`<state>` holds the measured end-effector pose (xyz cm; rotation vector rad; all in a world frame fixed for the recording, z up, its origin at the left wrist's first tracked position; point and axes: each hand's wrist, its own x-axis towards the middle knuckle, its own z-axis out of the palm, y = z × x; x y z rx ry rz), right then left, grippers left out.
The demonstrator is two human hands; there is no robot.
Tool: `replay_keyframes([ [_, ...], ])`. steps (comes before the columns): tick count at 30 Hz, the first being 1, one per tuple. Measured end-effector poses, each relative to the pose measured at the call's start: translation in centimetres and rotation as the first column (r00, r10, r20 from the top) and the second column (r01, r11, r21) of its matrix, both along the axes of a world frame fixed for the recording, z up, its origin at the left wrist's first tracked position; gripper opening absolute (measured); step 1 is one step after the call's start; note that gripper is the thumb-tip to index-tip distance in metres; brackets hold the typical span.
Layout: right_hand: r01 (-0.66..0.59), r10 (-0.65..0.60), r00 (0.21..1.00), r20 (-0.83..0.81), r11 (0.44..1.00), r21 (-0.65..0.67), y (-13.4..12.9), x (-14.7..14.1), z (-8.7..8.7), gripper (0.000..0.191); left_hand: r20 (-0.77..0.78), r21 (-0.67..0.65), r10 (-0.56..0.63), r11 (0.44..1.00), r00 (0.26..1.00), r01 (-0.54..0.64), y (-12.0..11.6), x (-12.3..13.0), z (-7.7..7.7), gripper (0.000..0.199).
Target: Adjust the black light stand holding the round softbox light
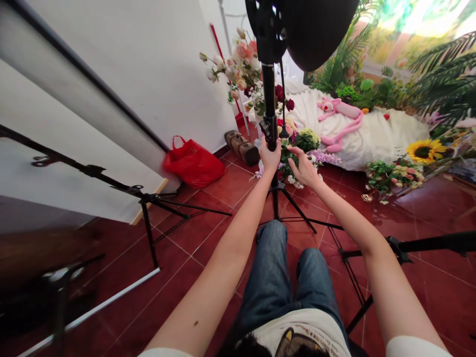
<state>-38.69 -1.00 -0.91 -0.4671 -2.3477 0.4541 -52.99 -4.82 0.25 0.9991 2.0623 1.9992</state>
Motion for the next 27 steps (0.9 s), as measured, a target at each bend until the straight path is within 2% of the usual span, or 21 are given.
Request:
replay_keyframes([
  [3, -0.034, 0.036, 0.998, 0.057, 0.999, -0.043, -0.6, 0.5, -2.0, 0.057, -0.023, 0.001, 0.006, 1.0, 1.0, -0.006, 0.0, 0.0, -0.1, 0.024],
  [6, -0.037, 0.04, 0.998, 0.047, 0.997, -0.075, -0.5, -0.8, -2.5, 0.057, -0.03, 0.007, 0.0, 1.0, 1.0, 0.001, 0.1, -0.1, -0.4, 0.024],
  [12, -0.026, 0.026, 1.0, -0.002, 0.998, -0.054, 0.7, -4.2, -1.4, 0.055, -0.008, 0.021, -0.019, 1.0, 1.0, 0.02, 0.1, -0.2, -0.6, 0.028],
  [17, 0.154, -0.146, 0.986, 0.084, 0.984, -0.092, 1.8, -6.2, 0.1, 0.049, -0.003, -0.004, -0.007, 1.0, 1.0, 0.007, 0.2, -0.2, -0.7, 0.03],
  [20, 0.234, -0.221, 0.972, 0.084, 0.954, -0.186, 3.0, -7.0, 0.5, 0.044, -0.02, 0.025, -0.011, 1.0, 1.0, 0.011, 0.6, -0.3, -1.1, 0.029],
  [23, 0.161, -0.208, 0.976, -0.063, 0.885, -0.437, 4.4, -7.6, 0.0, 0.032, -0.048, 0.052, -0.001, 0.999, 0.999, 0.004, 1.1, -0.6, -1.6, 0.029],
  [25, 0.008, -0.182, 0.96, -0.212, 0.775, -0.632, 5.1, -7.8, -0.8, 0.023, -0.06, 0.063, 0.004, 0.998, 0.998, 0.0, 1.4, -0.7, -2.0, 0.029],
  [27, -0.158, -0.177, 0.921, -0.347, 0.644, -0.749, 5.4, -8.1, -1.6, 0.027, -0.07, 0.073, 0.005, 0.997, 0.998, 0.0, 1.6, -0.8, -2.2, 0.031],
])
